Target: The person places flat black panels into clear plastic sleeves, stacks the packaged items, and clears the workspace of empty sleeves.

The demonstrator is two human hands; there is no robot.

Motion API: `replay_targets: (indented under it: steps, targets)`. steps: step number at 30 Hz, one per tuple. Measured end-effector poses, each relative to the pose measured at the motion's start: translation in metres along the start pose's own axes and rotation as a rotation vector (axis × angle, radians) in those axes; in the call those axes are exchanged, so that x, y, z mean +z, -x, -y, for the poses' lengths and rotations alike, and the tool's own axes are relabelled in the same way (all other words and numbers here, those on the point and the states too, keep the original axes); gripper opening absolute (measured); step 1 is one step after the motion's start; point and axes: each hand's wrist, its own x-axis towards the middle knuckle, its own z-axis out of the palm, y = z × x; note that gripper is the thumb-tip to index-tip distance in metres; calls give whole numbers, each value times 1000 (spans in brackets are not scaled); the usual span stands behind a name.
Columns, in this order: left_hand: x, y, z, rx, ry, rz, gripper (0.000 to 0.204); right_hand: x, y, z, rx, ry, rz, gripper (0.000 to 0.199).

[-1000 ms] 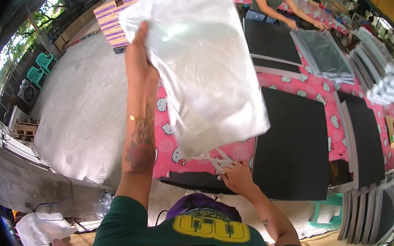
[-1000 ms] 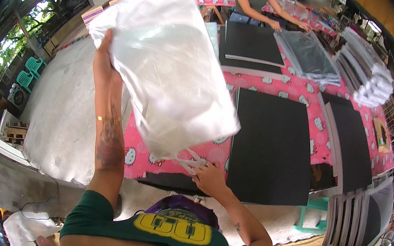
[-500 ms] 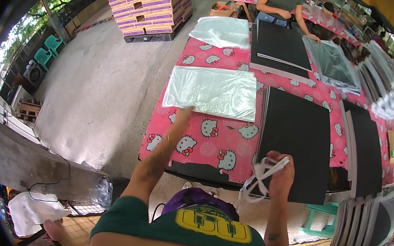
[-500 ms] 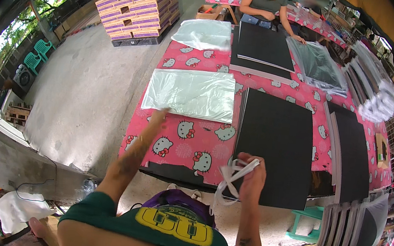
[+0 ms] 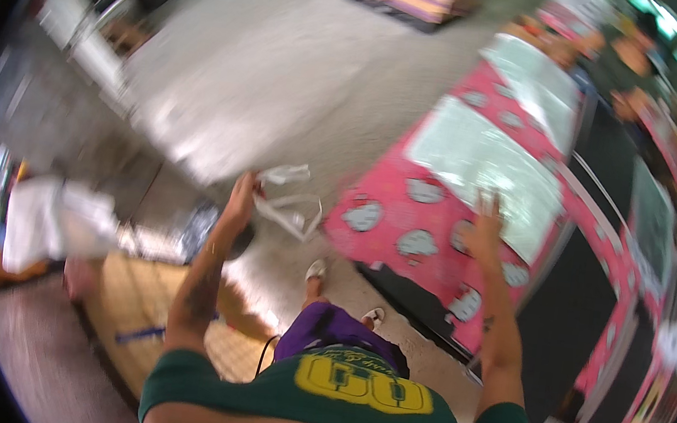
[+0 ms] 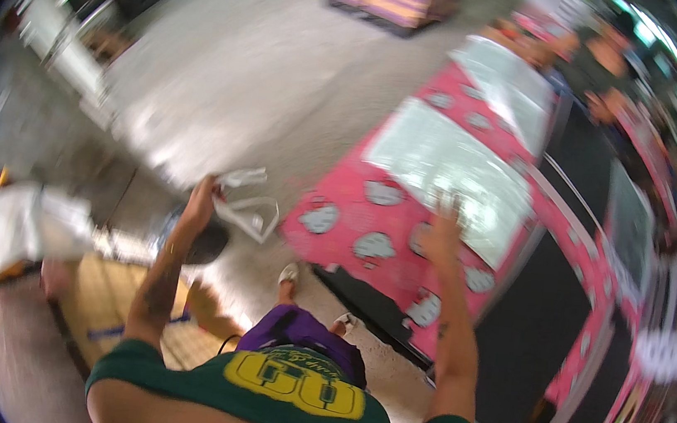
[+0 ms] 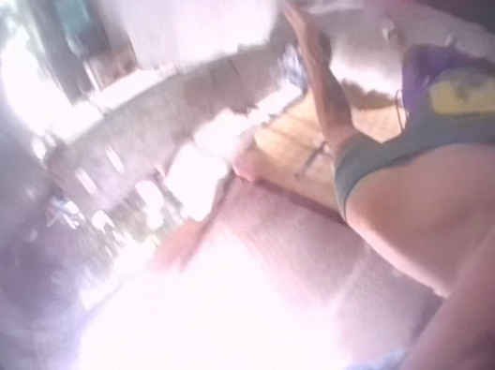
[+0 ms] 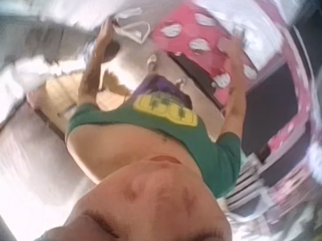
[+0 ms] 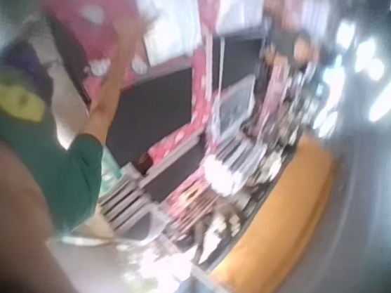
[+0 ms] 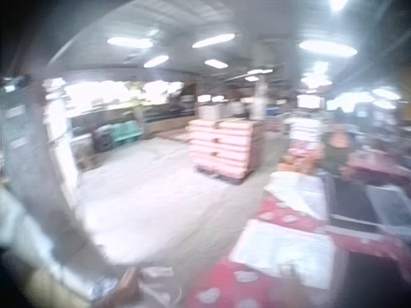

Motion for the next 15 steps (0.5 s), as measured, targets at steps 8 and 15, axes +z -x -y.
replay_targets:
  steps: [8,15]
  targets:
    - [-336,-73,91,-319,-989,-406,34,26,-30,16,123,-174,73,45]
    - [-418,-96,174,-271,-1507,-473,52,32,54,121,123,-197,115,50]
